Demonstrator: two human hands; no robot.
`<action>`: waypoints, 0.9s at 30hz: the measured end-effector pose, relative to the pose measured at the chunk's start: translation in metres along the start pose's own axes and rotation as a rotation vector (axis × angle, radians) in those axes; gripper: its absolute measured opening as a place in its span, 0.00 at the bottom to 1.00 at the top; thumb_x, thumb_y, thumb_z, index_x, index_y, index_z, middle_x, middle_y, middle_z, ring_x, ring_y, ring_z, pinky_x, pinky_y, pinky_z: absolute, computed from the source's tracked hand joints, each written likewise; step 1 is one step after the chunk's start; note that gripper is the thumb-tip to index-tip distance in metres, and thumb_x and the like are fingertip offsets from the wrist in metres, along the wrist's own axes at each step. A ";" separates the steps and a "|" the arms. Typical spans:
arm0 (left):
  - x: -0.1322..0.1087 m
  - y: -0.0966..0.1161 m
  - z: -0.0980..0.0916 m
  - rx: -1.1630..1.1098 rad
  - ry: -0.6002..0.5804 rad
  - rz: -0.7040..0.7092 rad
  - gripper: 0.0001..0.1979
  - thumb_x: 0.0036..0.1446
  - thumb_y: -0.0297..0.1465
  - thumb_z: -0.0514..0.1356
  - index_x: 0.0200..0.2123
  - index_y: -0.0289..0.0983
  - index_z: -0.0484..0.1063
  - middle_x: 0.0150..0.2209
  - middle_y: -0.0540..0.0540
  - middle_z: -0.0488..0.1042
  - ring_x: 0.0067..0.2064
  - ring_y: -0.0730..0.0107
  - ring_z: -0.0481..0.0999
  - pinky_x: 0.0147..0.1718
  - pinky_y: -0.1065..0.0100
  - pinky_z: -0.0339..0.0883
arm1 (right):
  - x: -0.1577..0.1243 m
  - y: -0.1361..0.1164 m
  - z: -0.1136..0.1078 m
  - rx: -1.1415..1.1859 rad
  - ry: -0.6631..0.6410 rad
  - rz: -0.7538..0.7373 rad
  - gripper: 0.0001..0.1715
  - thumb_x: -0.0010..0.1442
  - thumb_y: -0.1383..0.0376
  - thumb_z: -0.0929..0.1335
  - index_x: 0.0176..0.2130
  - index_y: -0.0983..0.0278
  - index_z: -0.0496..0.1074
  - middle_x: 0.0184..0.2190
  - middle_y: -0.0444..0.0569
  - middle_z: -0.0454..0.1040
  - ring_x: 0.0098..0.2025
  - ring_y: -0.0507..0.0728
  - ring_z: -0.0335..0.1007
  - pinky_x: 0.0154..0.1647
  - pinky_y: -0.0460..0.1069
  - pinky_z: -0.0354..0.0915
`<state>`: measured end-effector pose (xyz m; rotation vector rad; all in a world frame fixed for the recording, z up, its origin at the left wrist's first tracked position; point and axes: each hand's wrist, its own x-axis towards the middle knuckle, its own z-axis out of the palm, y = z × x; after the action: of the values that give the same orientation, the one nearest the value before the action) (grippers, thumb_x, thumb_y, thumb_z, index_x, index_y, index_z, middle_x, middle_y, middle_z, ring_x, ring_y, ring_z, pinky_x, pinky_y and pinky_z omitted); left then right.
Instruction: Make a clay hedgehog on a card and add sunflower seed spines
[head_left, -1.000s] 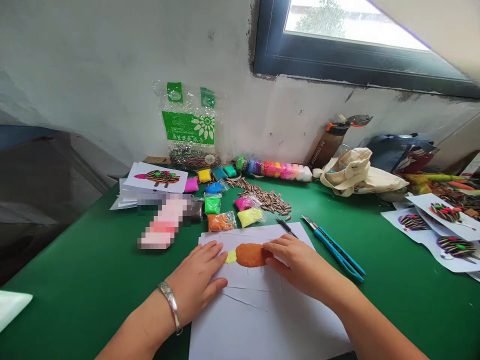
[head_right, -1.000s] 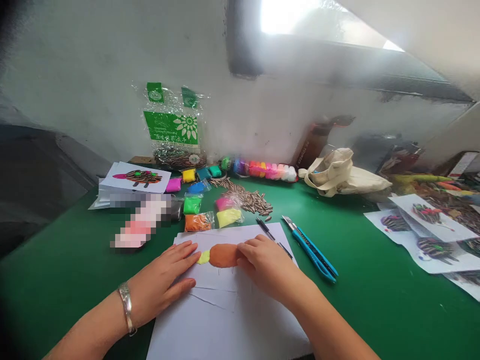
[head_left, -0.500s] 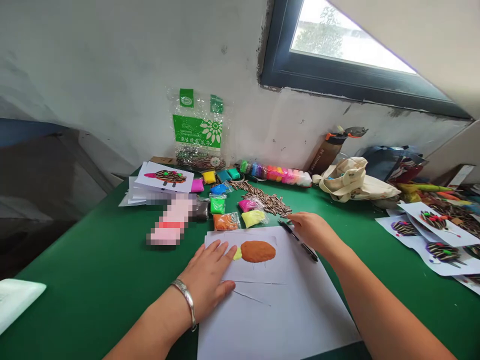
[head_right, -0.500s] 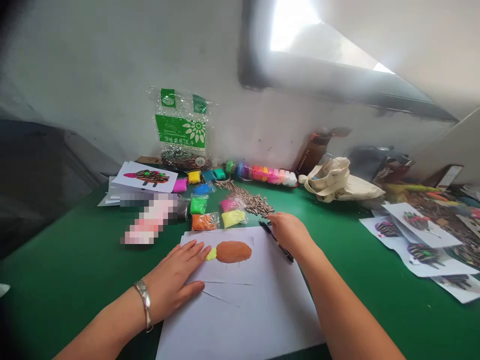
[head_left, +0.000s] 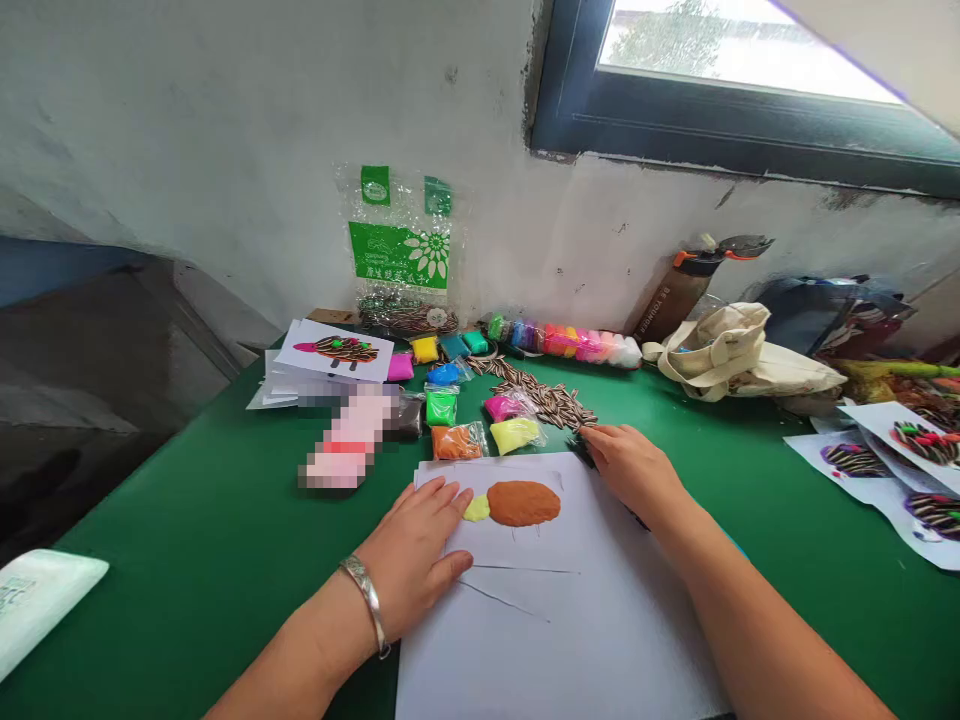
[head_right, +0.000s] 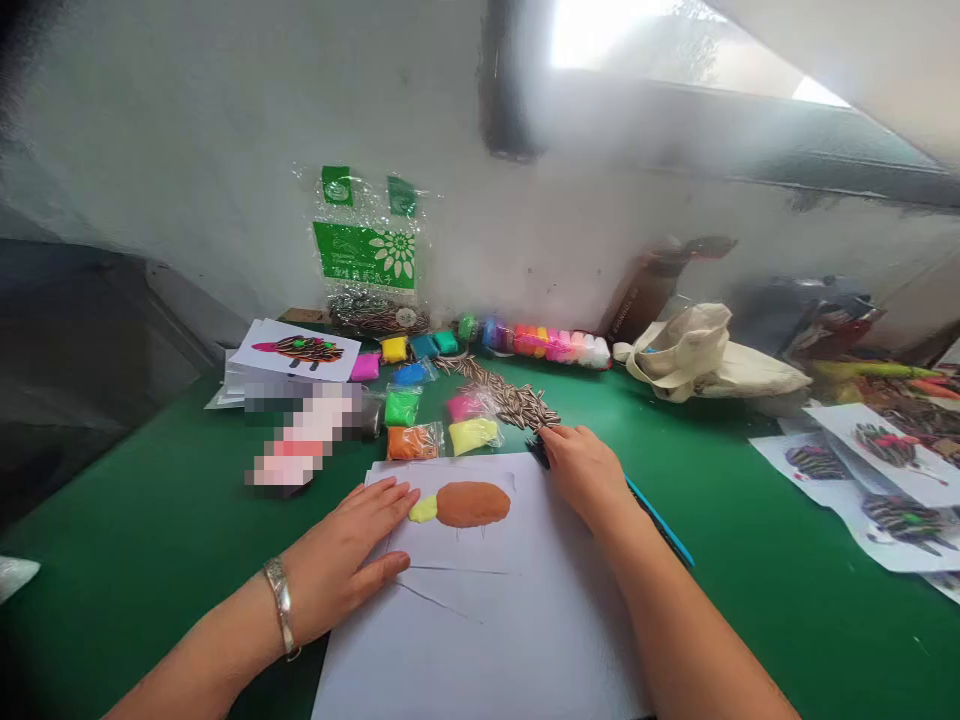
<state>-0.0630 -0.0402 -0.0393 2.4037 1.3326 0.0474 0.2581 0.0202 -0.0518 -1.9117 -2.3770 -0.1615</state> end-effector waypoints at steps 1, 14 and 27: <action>0.000 0.001 -0.001 0.005 0.004 0.000 0.28 0.60 0.39 0.55 0.62 0.43 0.57 0.64 0.43 0.58 0.66 0.53 0.52 0.62 0.46 0.47 | 0.000 0.001 0.001 0.007 0.011 -0.011 0.16 0.66 0.67 0.59 0.41 0.59 0.75 0.41 0.48 0.76 0.40 0.57 0.66 0.34 0.47 0.59; -0.003 0.007 -0.001 0.062 0.063 0.012 0.26 0.57 0.36 0.60 0.59 0.48 0.63 0.63 0.44 0.59 0.65 0.51 0.53 0.61 0.46 0.49 | 0.008 0.012 0.015 0.198 0.132 -0.050 0.13 0.64 0.68 0.58 0.35 0.64 0.71 0.32 0.50 0.72 0.35 0.56 0.68 0.35 0.48 0.61; 0.002 0.004 -0.013 -0.026 -0.036 -0.007 0.23 0.60 0.33 0.54 0.58 0.38 0.64 0.62 0.41 0.61 0.64 0.54 0.56 0.62 0.46 0.48 | -0.013 -0.104 -0.048 0.558 -0.029 -0.443 0.11 0.63 0.71 0.62 0.31 0.63 0.70 0.28 0.46 0.68 0.30 0.52 0.62 0.31 0.45 0.56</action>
<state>-0.0610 -0.0364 -0.0265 2.3672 1.3161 0.0192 0.1597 -0.0204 -0.0093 -1.1426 -2.4719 0.4568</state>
